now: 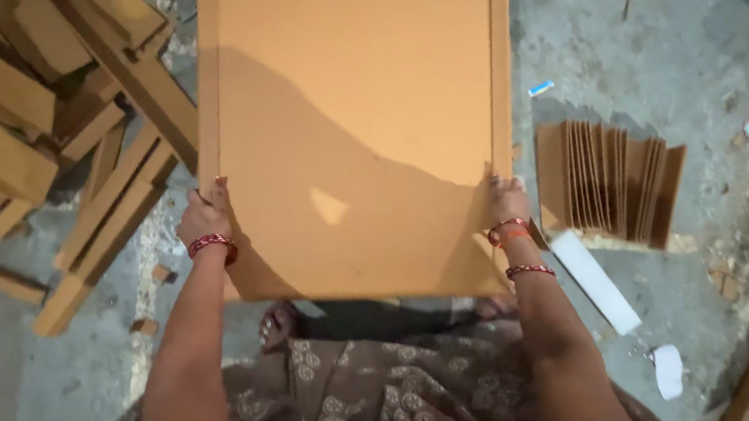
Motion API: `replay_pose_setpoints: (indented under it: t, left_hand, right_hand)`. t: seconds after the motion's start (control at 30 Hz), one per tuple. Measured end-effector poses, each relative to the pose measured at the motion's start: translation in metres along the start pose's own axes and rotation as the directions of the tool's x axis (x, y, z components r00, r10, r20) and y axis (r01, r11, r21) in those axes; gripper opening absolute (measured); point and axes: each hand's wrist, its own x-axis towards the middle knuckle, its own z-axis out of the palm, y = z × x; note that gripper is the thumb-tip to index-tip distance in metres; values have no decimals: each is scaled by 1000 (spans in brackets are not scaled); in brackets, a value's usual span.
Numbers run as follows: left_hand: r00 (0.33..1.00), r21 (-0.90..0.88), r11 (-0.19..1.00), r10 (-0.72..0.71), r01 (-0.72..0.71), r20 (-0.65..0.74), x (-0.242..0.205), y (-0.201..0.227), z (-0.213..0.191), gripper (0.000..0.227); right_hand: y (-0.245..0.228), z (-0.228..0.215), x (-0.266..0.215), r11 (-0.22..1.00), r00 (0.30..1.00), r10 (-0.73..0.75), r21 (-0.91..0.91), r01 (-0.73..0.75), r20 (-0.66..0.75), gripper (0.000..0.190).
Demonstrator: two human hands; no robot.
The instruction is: The person sits on the floor and assembles a large cardboard box by hand. They align the main panels, fold the flaps, and insert smaller cardboard pieces into the edges to secure the structure. The person repeatedly adjusts the box and inserts additional pieces to complete the assembly.
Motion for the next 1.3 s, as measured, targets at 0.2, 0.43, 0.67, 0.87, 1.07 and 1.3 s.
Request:
replay_pose_setpoints:
  t: [0.2,0.43,0.67,0.87,1.07,1.3]
  left_hand:
    - [996,8,999,-41,41,81,103,46,17,87]
    - [996,-143,987,-57,68,74,204,136,21,84]
    - [980,-148,977,133,-155,-151,212,159,12,82]
    - [999,-59,997,46,-46,-16,182,133,11,84]
    - [1000,-14,1000,18,-18,-9,137,74,23,81]
    - [994,16,995,-103,103,42,64,21,16,79]
  right_hand:
    - [-53,-2,100,971,997,10,237,10,-81,67]
    - [-110,-19,204,918,905,-373,58,392,-204,64]
    - [-146,-35,199,952,981,-38,292,93,-188,66]
    - [-112,-22,190,979,970,-188,47,197,-157,73]
    - [-88,-24,119,973,986,73,227,-37,-152,78]
    - [-38,-12,40,992,977,-26,113,51,-211,74]
